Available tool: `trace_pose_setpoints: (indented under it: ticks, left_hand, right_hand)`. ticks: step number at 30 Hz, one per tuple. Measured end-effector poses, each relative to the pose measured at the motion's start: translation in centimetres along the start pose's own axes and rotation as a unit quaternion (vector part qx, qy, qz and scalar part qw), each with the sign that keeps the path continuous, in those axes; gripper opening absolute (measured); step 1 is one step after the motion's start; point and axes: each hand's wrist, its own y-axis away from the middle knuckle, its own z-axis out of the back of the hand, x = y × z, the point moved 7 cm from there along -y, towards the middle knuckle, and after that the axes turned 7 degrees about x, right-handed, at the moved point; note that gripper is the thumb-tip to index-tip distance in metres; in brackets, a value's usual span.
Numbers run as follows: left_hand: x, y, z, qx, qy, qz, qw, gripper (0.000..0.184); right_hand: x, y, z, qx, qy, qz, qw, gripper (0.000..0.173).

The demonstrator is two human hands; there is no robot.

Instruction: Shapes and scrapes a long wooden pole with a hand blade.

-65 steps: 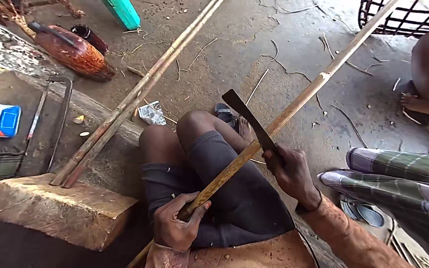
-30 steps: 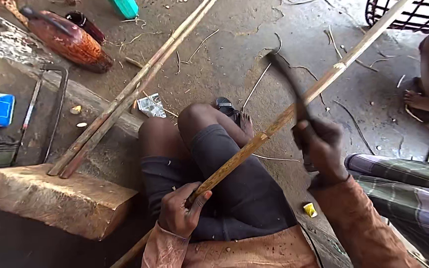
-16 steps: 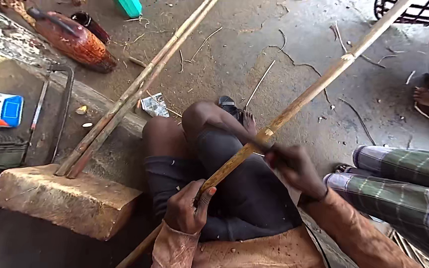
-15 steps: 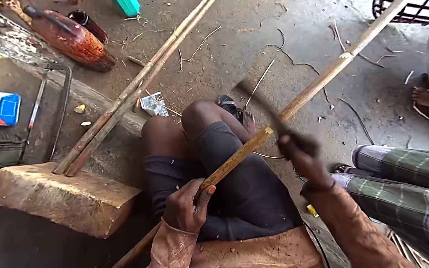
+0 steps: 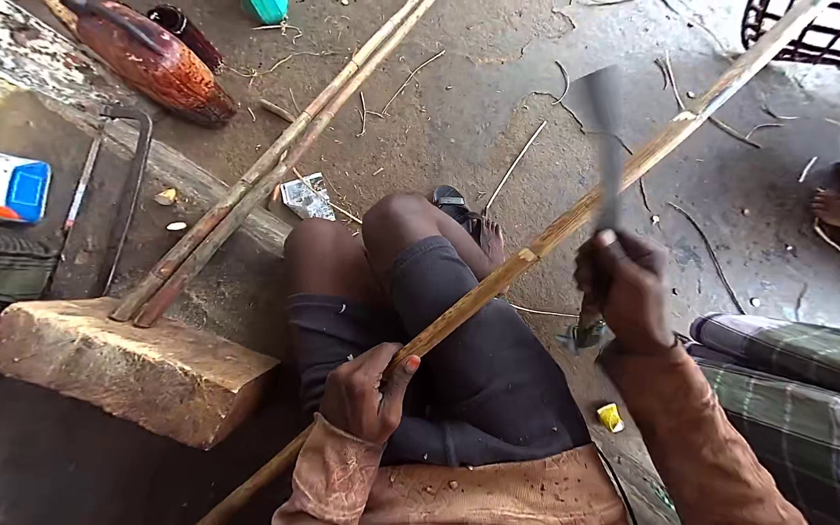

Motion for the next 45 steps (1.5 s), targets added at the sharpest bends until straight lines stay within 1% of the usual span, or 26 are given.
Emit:
trace_pose_setpoints:
  ticks: [1,4,5,6,8,9,11,12,13,14,16,20,21,23,25,27,28,30,31,32,34,35,38,40,42,45]
  left_hand:
    - [0.0,0.3,-0.1,-0.001,0.0,0.006,1.0,0.068]
    - [0.1,0.0,-0.1,0.0,0.01,0.005,1.0,0.068]
    - [0.1,-0.1,0.0,0.005,0.016,0.001,1.0,0.067]
    - [0.2,-0.4,-0.1,0.009,0.023,-0.002,1.0,0.067]
    - [0.6,-0.3,-0.3,0.031,0.043,0.001,0.999,0.067]
    - [0.9,0.0,-0.4,0.049,0.061,0.005,0.997,0.066]
    - [1.4,-0.5,-0.7,0.077,0.094,0.0,0.993,0.065]
    - [1.4,-0.9,-0.6,0.083,0.097,-0.003,0.992,0.066]
    - [1.3,-1.1,-0.6,0.086,0.093,-0.006,0.992,0.066]
    - [1.4,-1.2,-0.5,0.087,0.091,-0.008,0.992,0.067]
    - [1.6,-1.1,-0.8,0.09,0.104,-0.008,0.99,0.066]
    - [1.7,-1.5,-0.8,0.117,0.129,-0.002,0.985,0.067]
    - [1.7,-1.7,-0.8,0.121,0.127,-0.002,0.984,0.068]
    - [1.9,-1.8,-0.9,0.131,0.138,0.006,0.982,0.068]
    - [2.2,-1.4,-0.9,0.14,0.145,0.021,0.979,0.068]
    - [2.2,-2.1,-0.9,0.151,0.148,0.013,0.977,0.071]
    - [2.3,-2.3,-0.9,0.156,0.151,0.006,0.976,0.072]
    - [2.5,-2.6,-0.9,0.157,0.163,0.004,0.974,0.072]
    - [2.7,-2.5,-1.1,0.155,0.169,0.016,0.973,0.071]
    - [2.9,-2.1,-1.1,0.153,0.173,0.037,0.972,0.07]
    - [3.0,-2.4,-0.9,0.15,0.157,0.056,0.974,0.072]
    - [2.9,-2.7,-0.8,0.145,0.146,0.052,0.977,0.07]
    - [2.7,-3.1,-0.3,0.092,0.113,-0.005,0.989,0.058]
    - [1.7,-2.3,0.3,0.05,0.013,-0.024,0.998,0.059]
    - [-0.1,-2.1,0.7,0.011,-0.12,0.003,0.993,0.06]
    - [-1.4,-1.7,0.5,-0.028,-0.195,0.08,0.977,0.056]
  right_hand:
    - [0.1,0.0,-0.2,-0.011,-0.01,-0.015,1.0,0.028]
    - [0.8,2.0,-4.6,0.128,0.147,0.048,0.98,0.031]
    - [0.7,2.4,-4.8,0.138,0.178,0.064,0.972,0.032]
    - [0.4,2.0,-3.9,0.116,0.145,0.055,0.981,0.032]
    - [-0.2,0.9,-1.4,0.014,0.053,0.002,0.999,0.028]
    - [-0.1,1.2,-1.7,0.003,0.076,0.001,0.997,0.027]
    - [0.9,2.5,-4.7,0.077,0.2,0.081,0.973,0.021]
    - [1.0,3.0,-5.8,0.106,0.251,0.108,0.956,0.023]
    - [0.6,2.9,-5.7,0.11,0.25,0.113,0.955,0.026]
    - [0.1,2.1,-4.4,0.086,0.194,0.095,0.973,0.026]
    - [-0.4,0.4,-2.1,0.008,0.104,0.048,0.993,0.025]
    - [0.9,2.5,-6.5,0.094,0.281,0.129,0.946,0.025]
    - [0.4,2.2,-5.8,0.089,0.243,0.117,0.959,0.026]
    - [-0.5,0.6,-3.4,0.025,0.103,0.061,0.993,0.028]
    - [0.1,0.9,-4.6,0.04,0.149,0.071,0.985,0.028]
    - [0.9,1.8,-6.9,0.092,0.267,0.131,0.95,0.025]
    - [0.5,1.5,-6.4,0.096,0.259,0.131,0.952,0.028]
    - [-0.5,-0.3,-3.6,0.03,0.135,0.089,0.986,0.028]
    - [-0.5,-1.0,-3.2,0.006,0.115,0.076,0.991,0.026]
    - [-0.1,-0.6,-4.1,0.022,0.14,0.084,0.986,0.025]
    - [1.0,1.2,-7.2,0.093,0.255,0.124,0.954,0.02]
    - [0.9,1.3,-7.5,0.11,0.274,0.127,0.947,0.022]
    - [0.0,-1.3,-4.2,0.047,0.122,0.068,0.989,0.029]
    - [0.9,-0.4,-6.1,0.073,0.19,0.1,0.974,0.026]
    - [1.2,0.7,-8.0,0.1,0.288,0.142,0.942,0.02]
    - [0.0,-2.2,-4.1,0.028,0.123,0.08,0.989,0.022]
